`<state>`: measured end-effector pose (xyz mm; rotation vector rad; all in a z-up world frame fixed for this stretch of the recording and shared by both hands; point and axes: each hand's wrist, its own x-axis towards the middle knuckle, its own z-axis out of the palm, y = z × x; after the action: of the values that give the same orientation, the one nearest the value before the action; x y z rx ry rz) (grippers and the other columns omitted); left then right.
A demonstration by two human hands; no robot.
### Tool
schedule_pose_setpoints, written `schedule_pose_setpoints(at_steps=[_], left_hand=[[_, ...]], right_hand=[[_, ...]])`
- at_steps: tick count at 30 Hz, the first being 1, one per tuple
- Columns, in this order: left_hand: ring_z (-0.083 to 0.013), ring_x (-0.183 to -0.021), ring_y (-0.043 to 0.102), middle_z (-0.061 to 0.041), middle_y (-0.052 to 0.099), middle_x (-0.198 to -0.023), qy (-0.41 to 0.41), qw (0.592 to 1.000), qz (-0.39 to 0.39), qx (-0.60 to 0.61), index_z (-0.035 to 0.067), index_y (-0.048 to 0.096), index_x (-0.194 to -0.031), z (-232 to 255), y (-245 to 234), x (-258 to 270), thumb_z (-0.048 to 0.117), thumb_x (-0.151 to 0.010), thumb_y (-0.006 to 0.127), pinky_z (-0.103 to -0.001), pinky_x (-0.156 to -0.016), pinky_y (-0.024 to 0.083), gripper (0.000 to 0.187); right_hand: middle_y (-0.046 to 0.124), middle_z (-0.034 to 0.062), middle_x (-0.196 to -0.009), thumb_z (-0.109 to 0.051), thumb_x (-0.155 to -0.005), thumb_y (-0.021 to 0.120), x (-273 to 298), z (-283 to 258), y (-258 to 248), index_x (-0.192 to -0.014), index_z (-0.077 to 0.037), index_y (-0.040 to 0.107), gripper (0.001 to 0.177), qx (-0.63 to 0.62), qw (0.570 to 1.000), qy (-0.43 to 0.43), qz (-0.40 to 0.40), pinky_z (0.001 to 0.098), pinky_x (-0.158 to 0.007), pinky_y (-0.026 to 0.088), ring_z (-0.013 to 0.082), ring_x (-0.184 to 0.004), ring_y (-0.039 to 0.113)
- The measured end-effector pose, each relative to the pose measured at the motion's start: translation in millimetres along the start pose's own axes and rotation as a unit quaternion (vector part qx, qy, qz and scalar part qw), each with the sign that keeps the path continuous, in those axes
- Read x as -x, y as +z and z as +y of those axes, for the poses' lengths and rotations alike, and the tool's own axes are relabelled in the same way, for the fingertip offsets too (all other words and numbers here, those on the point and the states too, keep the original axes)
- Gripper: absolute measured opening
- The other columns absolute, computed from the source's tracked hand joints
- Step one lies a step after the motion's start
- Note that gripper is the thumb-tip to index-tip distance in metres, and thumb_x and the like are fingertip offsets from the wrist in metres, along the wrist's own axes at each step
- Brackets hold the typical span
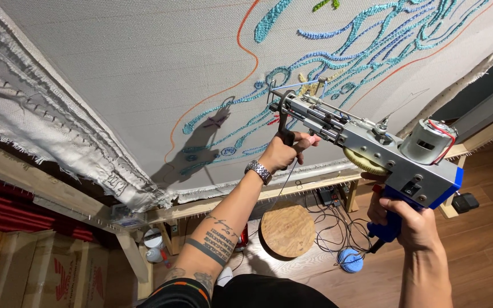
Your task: Tufting a jellyfish pattern onto a canvas using an electric tufting gun.
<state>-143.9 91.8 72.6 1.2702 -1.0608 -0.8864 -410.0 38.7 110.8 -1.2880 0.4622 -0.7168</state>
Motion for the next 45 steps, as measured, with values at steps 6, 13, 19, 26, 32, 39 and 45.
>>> schedule_pose_setpoints(at_steps=[6,13,19,26,32,39,45], left_hand=[[-0.0112,-0.05,0.062,-0.007,0.06,-0.119,0.005,0.999,0.019,-0.031,0.009,0.067,-0.098,-10,-5,-5,0.03,-0.083,0.058,-0.025,-0.083,0.048,0.027],[-0.0145,-0.047,0.063,-0.011,0.043,-0.137,-0.053,0.995,0.081,-0.011,0.012,0.067,-0.101,-20,-12,-13,0.035,-0.079,0.059,-0.018,-0.035,0.035,0.033],[-0.015,-0.048,0.063,-0.01,0.049,-0.131,-0.067,0.993,0.089,0.031,0.004,0.06,-0.109,-17,-15,-15,0.032,-0.078,0.061,-0.019,-0.03,0.031,0.042],[-0.02,-0.052,0.065,-0.02,0.057,-0.097,-0.019,0.99,0.095,0.101,-0.007,0.053,-0.114,-15,-16,-8,0.024,-0.083,0.066,-0.015,-0.03,0.04,0.045],[-0.0178,-0.052,0.064,-0.019,0.056,-0.097,-0.029,0.989,0.103,0.098,-0.008,0.053,-0.113,-21,-19,-13,0.025,-0.083,0.066,-0.013,-0.031,0.041,0.046],[-0.0202,-0.048,0.064,-0.018,0.054,-0.101,-0.034,0.985,0.134,0.101,-0.006,0.053,-0.114,-15,-24,-18,0.023,-0.08,0.07,-0.016,-0.028,0.042,0.047],[-0.0214,-0.048,0.063,-0.017,0.056,-0.087,-0.019,0.974,0.203,0.097,-0.009,0.054,-0.109,-39,-41,-47,0.021,-0.08,0.067,-0.016,-0.029,0.043,0.043]], right_hand=[[0.037,0.0104,-0.053,-0.002,-0.071,0.051,-2,5,10,-0.064,-0.001,0.039,0.014,0.0,0.998,0.023,0.055,0.0322,-0.04,0.03,0.021,-0.043,0.036],[0.04,0.0089,-0.057,-0.001,-0.072,0.053,-10,12,24,-0.075,0.002,0.046,0.008,-0.008,0.999,0.014,0.035,0.0295,-0.038,0.031,0.0189,-0.043,0.038],[0.042,0.0095,-0.057,0.002,-0.071,0.051,-15,11,30,-0.075,0.002,0.047,0.006,-0.013,0.999,0.01,0.03,0.0289,-0.037,0.031,0.0179,-0.043,0.037],[0.038,0.008,-0.048,0.006,-0.069,0.053,-19,2,48,-0.064,0.003,0.052,0.006,0.007,0.995,-0.104,-0.004,0.0329,-0.034,0.042,0.014,-0.033,0.042],[0.037,0.0085,-0.048,0.007,-0.068,0.053,-25,4,48,-0.07,0.004,0.053,0.003,0.007,0.995,-0.099,-0.007,0.0327,-0.034,0.042,0.0144,-0.034,0.042],[0.038,0.0109,-0.047,0.007,-0.069,0.052,-34,4,59,-0.07,0.005,0.053,0.003,0.019,0.995,-0.102,-0.013,0.0329,-0.035,0.041,0.0172,-0.034,0.041],[0.04,0.014,-0.045,0.01,-0.069,0.052,-45,-9,94,-0.071,0.009,0.053,0.003,0.033,0.992,-0.123,-0.012,0.033,-0.035,0.039,0.0202,-0.033,0.042]])
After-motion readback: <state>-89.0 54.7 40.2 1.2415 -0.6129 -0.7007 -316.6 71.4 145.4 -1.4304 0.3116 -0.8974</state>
